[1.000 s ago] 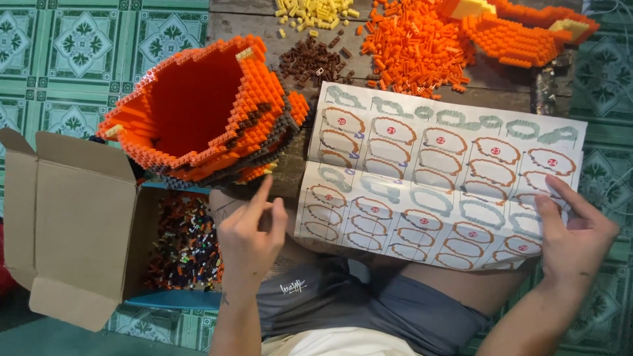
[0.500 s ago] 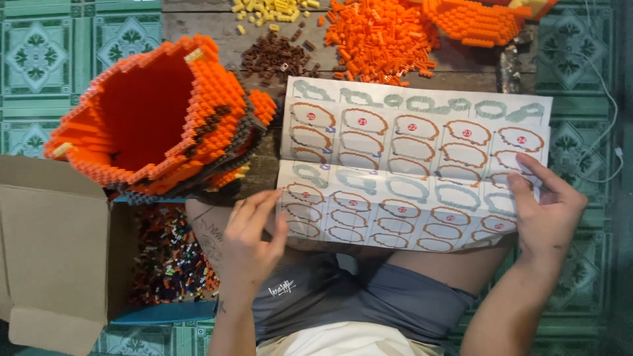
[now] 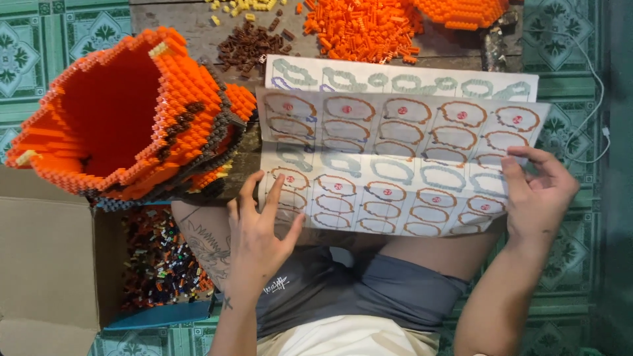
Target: The person sits on the floor and reviews a printed instruction manual for a Lego pumpkin model. They flip through the pages, pointing at diagrams and comparing them to the partially assembled orange pumpkin structure and piles of sorted bricks on the table.
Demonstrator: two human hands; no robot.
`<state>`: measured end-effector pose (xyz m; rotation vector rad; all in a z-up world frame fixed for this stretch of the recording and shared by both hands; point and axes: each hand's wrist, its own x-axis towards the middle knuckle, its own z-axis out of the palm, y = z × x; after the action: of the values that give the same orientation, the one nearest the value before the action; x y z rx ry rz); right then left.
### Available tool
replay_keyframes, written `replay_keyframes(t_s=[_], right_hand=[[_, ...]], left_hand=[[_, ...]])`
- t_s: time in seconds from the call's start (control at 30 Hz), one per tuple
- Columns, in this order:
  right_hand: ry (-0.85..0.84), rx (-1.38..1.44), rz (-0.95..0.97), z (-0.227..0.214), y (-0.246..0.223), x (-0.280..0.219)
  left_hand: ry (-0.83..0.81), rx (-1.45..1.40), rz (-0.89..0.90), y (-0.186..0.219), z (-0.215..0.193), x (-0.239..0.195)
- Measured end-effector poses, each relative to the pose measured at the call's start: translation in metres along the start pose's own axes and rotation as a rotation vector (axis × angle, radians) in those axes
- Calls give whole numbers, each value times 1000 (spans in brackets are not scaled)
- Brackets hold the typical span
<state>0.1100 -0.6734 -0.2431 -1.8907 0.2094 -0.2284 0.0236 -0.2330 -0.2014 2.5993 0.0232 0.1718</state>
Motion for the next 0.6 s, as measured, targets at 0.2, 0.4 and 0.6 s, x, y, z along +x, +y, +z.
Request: replay_keyframes(t_s=[0.2, 0.4, 0.6], right_hand=[[-71, -44, 6, 9, -31, -1], [-70, -21, 13, 11, -30, 2], [-49, -22, 43, 10, -29, 1]], left_hand=[[-21, -9, 23, -4, 3, -3], [10, 102, 74, -27, 26, -23], [-55, -6, 116, -23, 11, -11]])
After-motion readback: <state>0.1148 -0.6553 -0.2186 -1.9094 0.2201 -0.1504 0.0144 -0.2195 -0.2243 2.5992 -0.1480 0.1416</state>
